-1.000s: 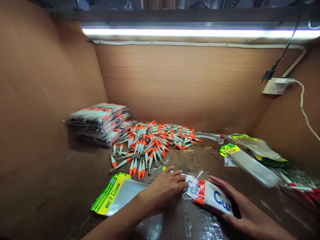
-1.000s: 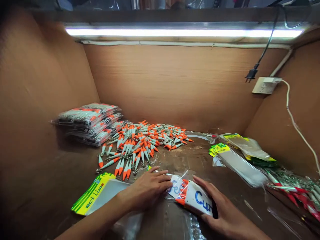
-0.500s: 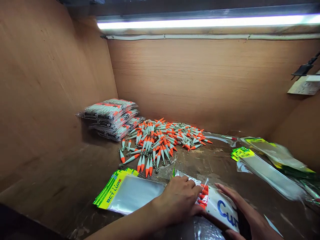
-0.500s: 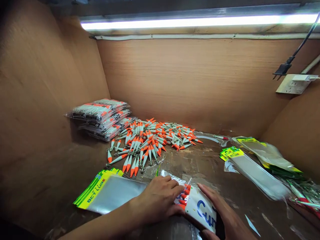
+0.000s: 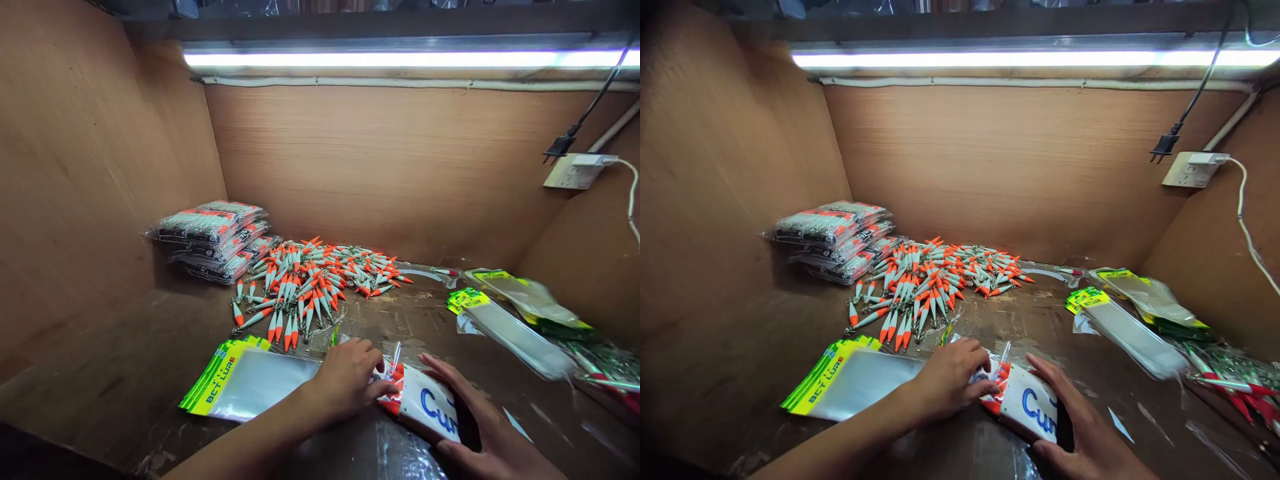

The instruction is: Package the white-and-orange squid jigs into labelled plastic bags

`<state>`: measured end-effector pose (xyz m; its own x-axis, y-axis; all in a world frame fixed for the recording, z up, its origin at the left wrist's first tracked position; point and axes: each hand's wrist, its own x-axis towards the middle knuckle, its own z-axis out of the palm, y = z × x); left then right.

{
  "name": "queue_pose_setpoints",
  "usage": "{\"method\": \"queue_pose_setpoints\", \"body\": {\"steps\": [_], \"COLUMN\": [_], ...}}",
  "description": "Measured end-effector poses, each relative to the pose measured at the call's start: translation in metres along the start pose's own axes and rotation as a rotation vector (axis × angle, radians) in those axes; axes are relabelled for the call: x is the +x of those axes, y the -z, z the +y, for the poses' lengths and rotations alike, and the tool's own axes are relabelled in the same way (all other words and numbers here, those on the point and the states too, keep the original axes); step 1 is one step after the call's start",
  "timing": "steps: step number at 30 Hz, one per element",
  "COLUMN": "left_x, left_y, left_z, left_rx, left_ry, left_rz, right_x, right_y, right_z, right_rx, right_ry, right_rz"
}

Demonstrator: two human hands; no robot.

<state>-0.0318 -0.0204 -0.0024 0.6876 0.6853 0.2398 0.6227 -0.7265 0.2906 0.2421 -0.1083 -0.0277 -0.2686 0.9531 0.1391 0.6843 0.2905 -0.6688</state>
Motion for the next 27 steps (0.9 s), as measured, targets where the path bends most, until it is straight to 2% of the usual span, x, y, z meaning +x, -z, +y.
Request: {"method": "queue_pose_setpoints", "body": {"steps": [5,11,17,24,27], "left_x": [0.005,0.007,0.009,0.010,0.007], "left_y": [-0.007,0.002,0.005,0.012,0.018], "left_z": [-0.008,-0.018,-0.013,-0.015,-0.010], "left_rx": [-0.101,-0.328,-0.215,-0.100,-0.078], "left_ry": [0.042,0.062,-0.041,-0.100,-0.119], "left_rz": [-0.013,0.014,0.007,-0.071,-0.122], "right_x": [0.001,0.003,0.002,0.002,0.002], "right_y": [0.000,0.001,0.006,0.018,0.018], "right_z": [0.001,-0.004,-0.010,-0.010,-0.008], "right_rx": [-0.015,0.020,0.046,0.142,0.142], "right_ry": [0.023,0.007,0.015,0.011,-0.004], "right_rz": [-0.065,-0.018,-0.006,0.010,0.000]}}
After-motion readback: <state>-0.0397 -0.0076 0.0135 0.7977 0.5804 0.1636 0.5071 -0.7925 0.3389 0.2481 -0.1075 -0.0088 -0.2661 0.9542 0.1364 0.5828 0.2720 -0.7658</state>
